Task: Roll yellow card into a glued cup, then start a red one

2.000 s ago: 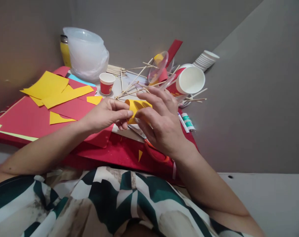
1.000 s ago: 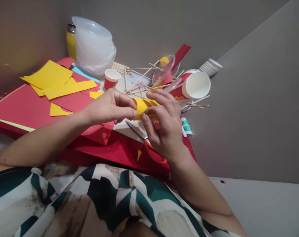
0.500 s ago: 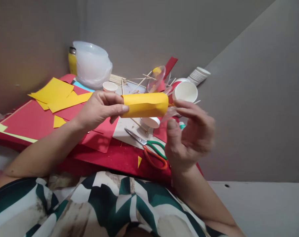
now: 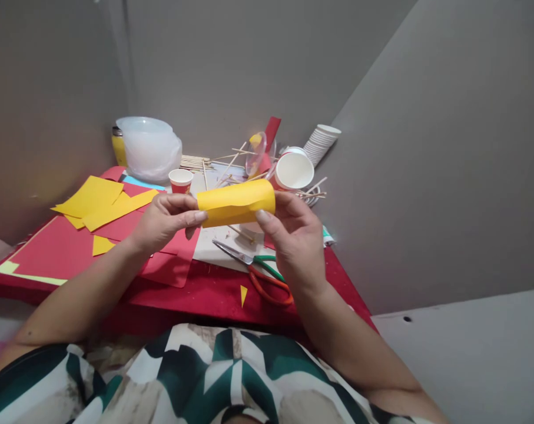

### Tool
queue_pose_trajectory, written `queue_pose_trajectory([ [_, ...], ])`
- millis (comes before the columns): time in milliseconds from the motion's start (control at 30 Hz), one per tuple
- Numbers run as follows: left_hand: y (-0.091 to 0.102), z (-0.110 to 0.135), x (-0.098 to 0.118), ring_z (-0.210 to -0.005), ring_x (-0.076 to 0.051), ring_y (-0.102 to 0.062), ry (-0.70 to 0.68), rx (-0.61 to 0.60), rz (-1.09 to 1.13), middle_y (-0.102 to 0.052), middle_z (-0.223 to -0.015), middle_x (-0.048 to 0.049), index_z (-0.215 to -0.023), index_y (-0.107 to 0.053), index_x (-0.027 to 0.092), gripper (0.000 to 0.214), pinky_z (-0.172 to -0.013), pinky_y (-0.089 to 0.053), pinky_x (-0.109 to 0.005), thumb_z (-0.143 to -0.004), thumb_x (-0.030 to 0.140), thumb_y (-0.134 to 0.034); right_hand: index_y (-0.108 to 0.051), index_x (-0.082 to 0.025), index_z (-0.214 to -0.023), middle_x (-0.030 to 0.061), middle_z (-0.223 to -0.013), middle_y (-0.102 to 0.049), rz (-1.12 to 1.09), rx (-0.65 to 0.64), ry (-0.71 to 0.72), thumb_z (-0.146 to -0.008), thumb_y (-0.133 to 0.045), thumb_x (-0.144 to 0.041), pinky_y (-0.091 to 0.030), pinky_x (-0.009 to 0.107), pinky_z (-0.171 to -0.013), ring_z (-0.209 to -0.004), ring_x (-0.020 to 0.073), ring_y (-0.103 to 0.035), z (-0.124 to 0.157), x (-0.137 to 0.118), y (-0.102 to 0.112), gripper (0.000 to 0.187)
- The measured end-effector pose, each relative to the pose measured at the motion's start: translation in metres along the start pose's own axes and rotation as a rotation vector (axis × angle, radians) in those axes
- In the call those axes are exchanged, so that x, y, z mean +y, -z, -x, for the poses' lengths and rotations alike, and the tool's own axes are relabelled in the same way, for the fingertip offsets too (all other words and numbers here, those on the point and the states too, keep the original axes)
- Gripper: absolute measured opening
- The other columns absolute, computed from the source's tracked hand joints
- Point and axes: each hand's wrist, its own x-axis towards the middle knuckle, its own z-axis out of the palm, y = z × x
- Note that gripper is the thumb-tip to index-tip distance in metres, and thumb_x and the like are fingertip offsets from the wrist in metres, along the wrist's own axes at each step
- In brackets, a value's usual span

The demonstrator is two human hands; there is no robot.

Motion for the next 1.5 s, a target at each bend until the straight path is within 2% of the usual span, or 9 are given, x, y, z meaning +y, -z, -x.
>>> queue_pose_trajectory([
  [133, -0.004, 0.001, -0.001, -0.044, -0.006, -0.053, -0.038, 0.026, -0.081, -0.061, -0.051, 0.0022, -0.068, -0.072, 0.015, 0.016, -0.048, -0.045, -0.018, -0.073, 0.026, -0.082, -0.071, -0.025, -0.1, 0.0, -0.103, -0.074, -0.06, -0.043, -0.119, -0.069, -0.085, -0.035, -0.057, 0.033, -0.09, -0.097, 0.0191, -0.069, -0.002, 0.001, -0.002, 0.036],
  [267, -0.006, 0.001, -0.002, -0.043, -0.007, -0.053, -0.01, 0.035, -0.093, -0.061, -0.05, 0.0023, -0.067, -0.072, 0.015, 0.016, -0.046, -0.045, -0.018, -0.071, 0.027, -0.082, -0.074, -0.026, -0.091, -0.002, -0.093, -0.076, -0.149, -0.06, -0.215, -0.065, -0.087, -0.033, -0.058, 0.03, -0.082, -0.087, 0.0178, -0.069, -0.003, 0.002, -0.002, 0.03],
  [400, -0.006, 0.001, -0.004, -0.042, -0.007, -0.054, 0.018, 0.036, -0.053, -0.061, -0.051, 0.0025, -0.067, -0.074, 0.016, 0.015, -0.044, -0.046, -0.018, -0.07, 0.027, -0.083, -0.076, -0.025, -0.084, -0.0031, -0.085, -0.075, -0.219, -0.048, -0.282, -0.064, -0.086, -0.029, -0.056, 0.029, -0.08, -0.082, 0.0163, -0.067, -0.003, 0.003, -0.002, 0.023],
  [567, -0.008, 0.002, -0.003, -0.041, -0.007, -0.054, 0.038, 0.034, -0.029, -0.063, -0.053, 0.0013, -0.064, -0.072, 0.015, 0.019, -0.041, -0.047, -0.018, -0.069, 0.03, -0.083, -0.077, -0.024, -0.081, -0.0034, -0.083, -0.075, -0.284, -0.031, -0.339, -0.059, -0.087, -0.026, -0.056, 0.029, -0.079, -0.081, 0.0158, -0.066, -0.003, 0.003, -0.003, 0.024],
  [967, -0.01, 0.006, -0.002, -0.044, -0.01, -0.06, 0.01, -0.065, -0.013, -0.066, -0.056, 0.0004, -0.067, -0.073, 0.015, 0.016, -0.046, -0.052, -0.02, -0.076, 0.027, -0.079, -0.077, -0.023, -0.08, -0.0024, -0.082, -0.075, -0.287, -0.027, -0.355, -0.06, -0.087, -0.027, -0.054, 0.029, -0.078, -0.08, 0.015, -0.065, -0.002, 0.001, -0.001, 0.023],
  [1233, -0.012, 0.006, 0.002, -0.041, -0.01, -0.058, 0.025, -0.009, -0.085, -0.066, -0.054, -0.0014, -0.066, -0.073, 0.014, 0.021, -0.042, -0.05, -0.021, -0.074, 0.033, -0.08, -0.075, -0.023, -0.083, -0.0016, -0.083, -0.074, -0.226, -0.022, -0.346, -0.06, -0.086, -0.031, -0.054, 0.03, -0.077, -0.08, 0.0169, -0.065, -0.003, 0.004, -0.001, 0.027],
  [1500, -0.015, 0.01, 0.006, -0.039, -0.009, -0.056, 0.06, -0.027, -0.02, -0.067, -0.052, -0.0009, -0.066, -0.074, 0.015, 0.015, -0.038, -0.048, -0.018, -0.077, 0.026, -0.076, -0.074, -0.023, -0.081, -0.0024, -0.08, -0.073, -0.203, -0.021, -0.326, -0.06, -0.086, -0.032, -0.055, 0.03, -0.075, -0.076, 0.0163, -0.065, -0.002, 0.006, -0.002, 0.026],
])
